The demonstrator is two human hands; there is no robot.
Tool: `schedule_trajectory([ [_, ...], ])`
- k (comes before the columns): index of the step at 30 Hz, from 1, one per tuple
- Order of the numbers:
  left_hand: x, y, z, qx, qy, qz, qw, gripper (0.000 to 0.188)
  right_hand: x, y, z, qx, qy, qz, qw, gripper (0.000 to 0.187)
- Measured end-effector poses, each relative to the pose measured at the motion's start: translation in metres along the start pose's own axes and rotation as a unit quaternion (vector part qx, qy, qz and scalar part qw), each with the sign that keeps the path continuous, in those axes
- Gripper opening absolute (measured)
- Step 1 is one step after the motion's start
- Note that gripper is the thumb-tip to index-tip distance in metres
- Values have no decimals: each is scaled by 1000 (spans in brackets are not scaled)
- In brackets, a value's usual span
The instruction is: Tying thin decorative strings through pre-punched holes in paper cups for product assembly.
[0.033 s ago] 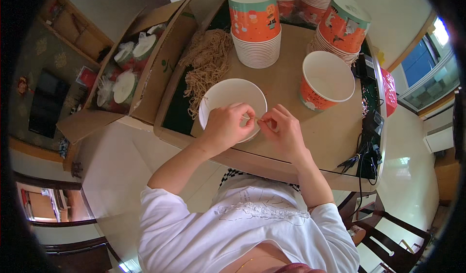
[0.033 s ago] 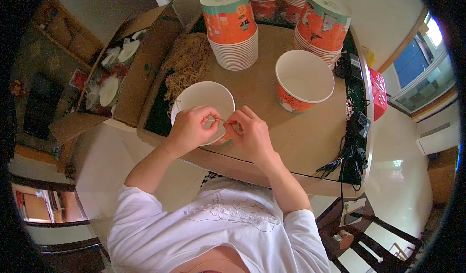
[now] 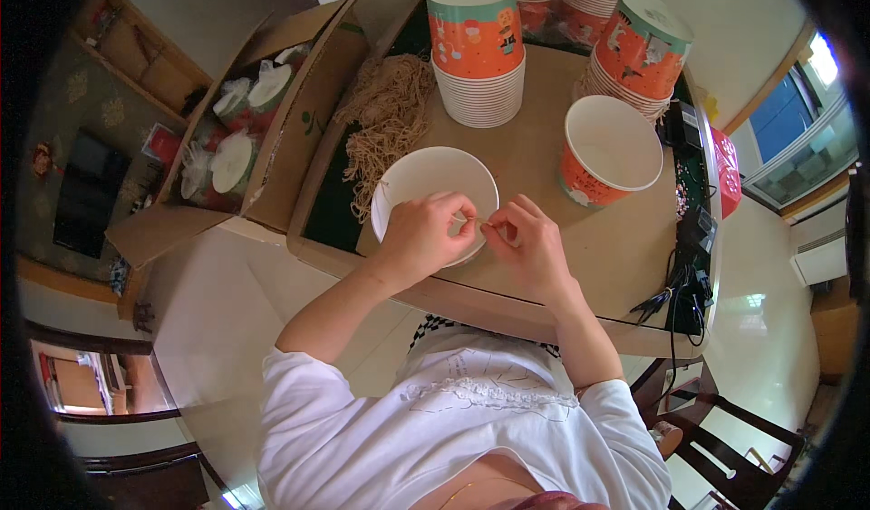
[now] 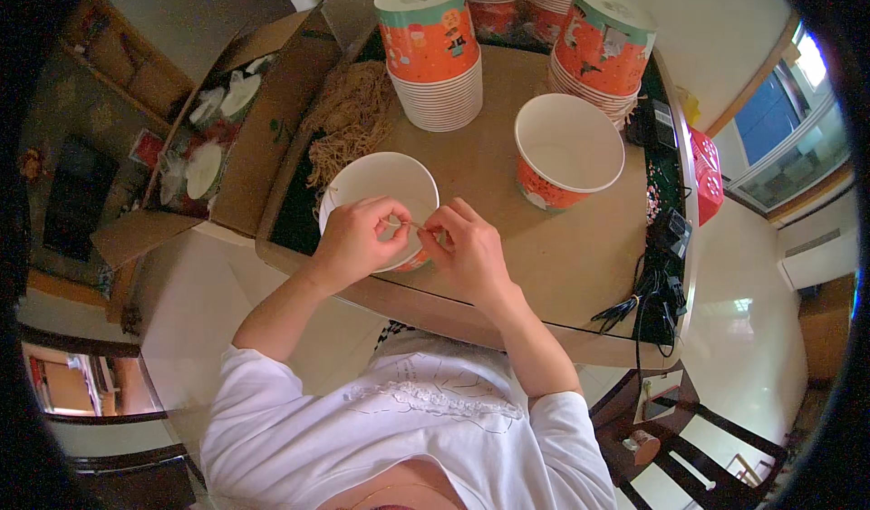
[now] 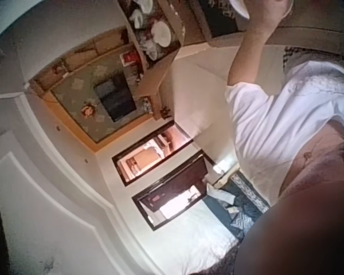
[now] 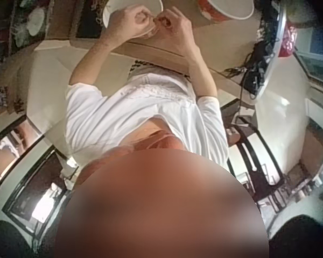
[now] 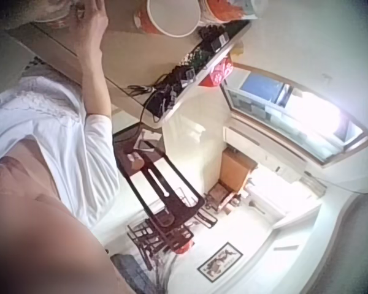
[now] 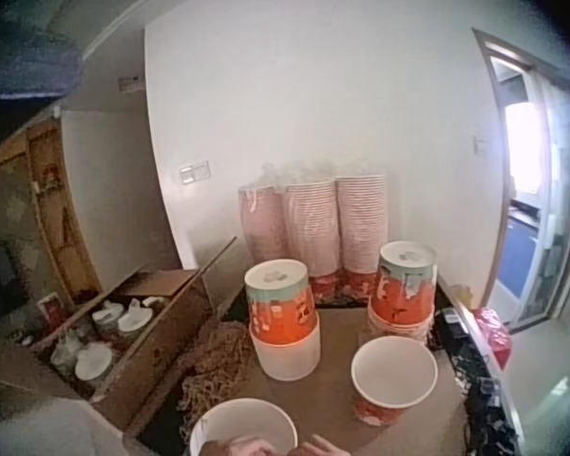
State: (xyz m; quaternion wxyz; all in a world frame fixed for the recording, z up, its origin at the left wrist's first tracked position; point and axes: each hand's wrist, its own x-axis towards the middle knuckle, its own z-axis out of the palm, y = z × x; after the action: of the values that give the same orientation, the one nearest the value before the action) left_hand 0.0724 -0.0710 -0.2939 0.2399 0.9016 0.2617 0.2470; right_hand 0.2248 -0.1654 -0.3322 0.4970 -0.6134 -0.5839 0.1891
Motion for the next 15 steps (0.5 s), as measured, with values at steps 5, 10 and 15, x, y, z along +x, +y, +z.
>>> schedule_trajectory([
  [5, 4, 3, -2, 8, -2, 6, 1000, 11, 1, -3, 0, 3, 12, 3, 1000, 9],
  [10, 7, 6, -3, -13, -27, 2, 1000, 11, 1, -2, -1, 12, 10, 4, 1000, 7],
  [15, 6, 3, 4, -3, -20, 10, 1000, 11, -2, -1, -7, 24, 5, -19, 1000, 5],
])
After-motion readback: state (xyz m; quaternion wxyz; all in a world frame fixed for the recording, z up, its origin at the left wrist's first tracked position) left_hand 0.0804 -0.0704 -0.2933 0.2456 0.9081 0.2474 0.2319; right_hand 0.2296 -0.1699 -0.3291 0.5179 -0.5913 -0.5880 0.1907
